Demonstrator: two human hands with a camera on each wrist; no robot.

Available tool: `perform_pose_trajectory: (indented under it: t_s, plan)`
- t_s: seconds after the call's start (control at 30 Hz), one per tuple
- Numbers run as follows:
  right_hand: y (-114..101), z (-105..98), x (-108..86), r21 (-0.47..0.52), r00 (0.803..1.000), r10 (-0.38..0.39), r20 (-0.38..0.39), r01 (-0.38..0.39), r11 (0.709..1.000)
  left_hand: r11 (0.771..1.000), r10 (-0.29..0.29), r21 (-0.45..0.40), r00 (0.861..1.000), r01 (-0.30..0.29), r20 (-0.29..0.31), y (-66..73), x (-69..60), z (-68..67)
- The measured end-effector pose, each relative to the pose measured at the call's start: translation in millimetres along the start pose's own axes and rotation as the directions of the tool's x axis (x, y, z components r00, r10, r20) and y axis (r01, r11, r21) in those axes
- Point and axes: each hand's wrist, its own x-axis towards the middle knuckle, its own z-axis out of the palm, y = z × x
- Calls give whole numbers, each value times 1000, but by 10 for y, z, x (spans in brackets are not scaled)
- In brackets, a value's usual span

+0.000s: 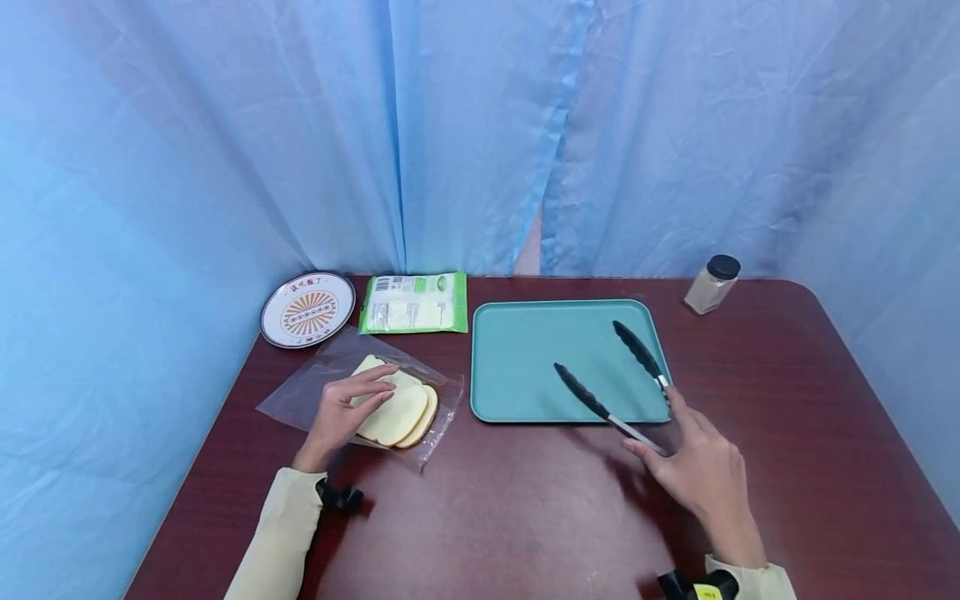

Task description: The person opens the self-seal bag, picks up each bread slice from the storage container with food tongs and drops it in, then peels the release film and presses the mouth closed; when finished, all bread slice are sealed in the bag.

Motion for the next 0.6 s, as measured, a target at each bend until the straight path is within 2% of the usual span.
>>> perform_pose_trajectory:
  t_s: [0.17,0.27,0.47,0.6]
  plan:
    - [249,-89,36,-43,994,104,22,-103,994,1000,0,5,1000,0,4,2,1,-2]
    - [394,-139,52,-72,983,174,64,-170,983,1000,-5,4,1000,5,4,-26,-5,3]
    - [663,-214,70,-125,937,320,139,-304,945,1000,-13,-11,1000,13,-9,-269,-59,35]
    - [818,-234,78,-164,894,415,171,-389,906,1000,-19,-15,1000,19,-3,-158,-36,18]
